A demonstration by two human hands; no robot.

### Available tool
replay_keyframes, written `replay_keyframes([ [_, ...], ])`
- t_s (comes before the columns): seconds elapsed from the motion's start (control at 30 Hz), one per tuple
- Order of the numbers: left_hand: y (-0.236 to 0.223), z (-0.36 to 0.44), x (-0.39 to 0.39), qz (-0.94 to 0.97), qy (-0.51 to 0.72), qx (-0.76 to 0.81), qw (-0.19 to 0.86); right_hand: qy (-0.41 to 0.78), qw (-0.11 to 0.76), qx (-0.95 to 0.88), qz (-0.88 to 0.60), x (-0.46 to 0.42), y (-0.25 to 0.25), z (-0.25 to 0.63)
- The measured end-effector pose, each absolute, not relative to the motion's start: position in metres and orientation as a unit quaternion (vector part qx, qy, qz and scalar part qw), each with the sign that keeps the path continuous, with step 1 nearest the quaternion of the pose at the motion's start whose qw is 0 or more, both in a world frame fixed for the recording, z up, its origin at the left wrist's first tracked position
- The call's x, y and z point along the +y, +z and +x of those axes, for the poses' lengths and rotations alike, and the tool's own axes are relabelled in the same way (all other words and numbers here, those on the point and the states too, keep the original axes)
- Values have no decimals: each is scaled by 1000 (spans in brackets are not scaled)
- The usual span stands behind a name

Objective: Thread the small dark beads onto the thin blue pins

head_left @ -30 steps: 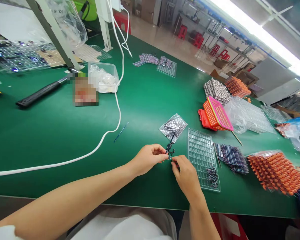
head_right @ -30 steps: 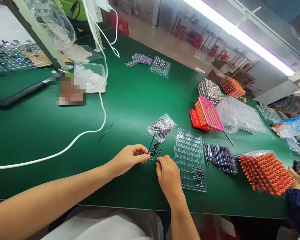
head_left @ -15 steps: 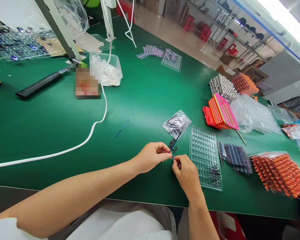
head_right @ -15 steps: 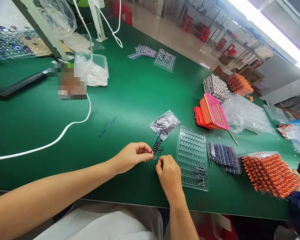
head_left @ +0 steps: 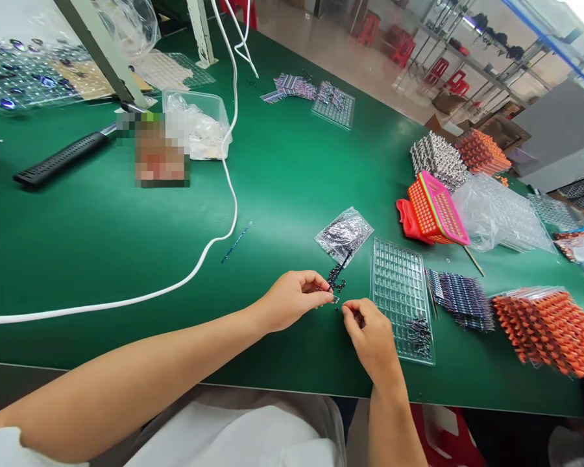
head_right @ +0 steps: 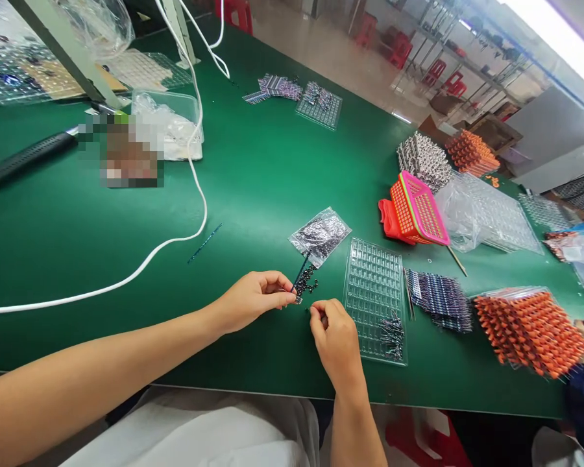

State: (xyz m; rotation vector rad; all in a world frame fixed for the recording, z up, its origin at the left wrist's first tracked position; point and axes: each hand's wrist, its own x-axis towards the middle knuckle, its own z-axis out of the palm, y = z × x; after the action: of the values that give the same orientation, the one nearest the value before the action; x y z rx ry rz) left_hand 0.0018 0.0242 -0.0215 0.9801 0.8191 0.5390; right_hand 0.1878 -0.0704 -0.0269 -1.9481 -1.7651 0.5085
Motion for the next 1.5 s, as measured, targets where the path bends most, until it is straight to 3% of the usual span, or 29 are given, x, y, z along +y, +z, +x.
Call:
replay_keyframes([
  [0.37,-20,2,26,444,228,400,769,112,304,-655,-683,-94,-36,182],
  [0.7,-20,1,27,442,225,409,766,0,271,-713,-647,-91,-43,181],
  [0.93,-21,2,28,438,231,409,767,-33,198,-756,-623,-89,-39,175],
  [1.3,-19,0,25,452,232,394,766,27,186,-751,-632,-68,-38,180],
  [1.5,-14,-1,21,466,225,347,782,161,342,-633,-676,-77,-24,175],
])
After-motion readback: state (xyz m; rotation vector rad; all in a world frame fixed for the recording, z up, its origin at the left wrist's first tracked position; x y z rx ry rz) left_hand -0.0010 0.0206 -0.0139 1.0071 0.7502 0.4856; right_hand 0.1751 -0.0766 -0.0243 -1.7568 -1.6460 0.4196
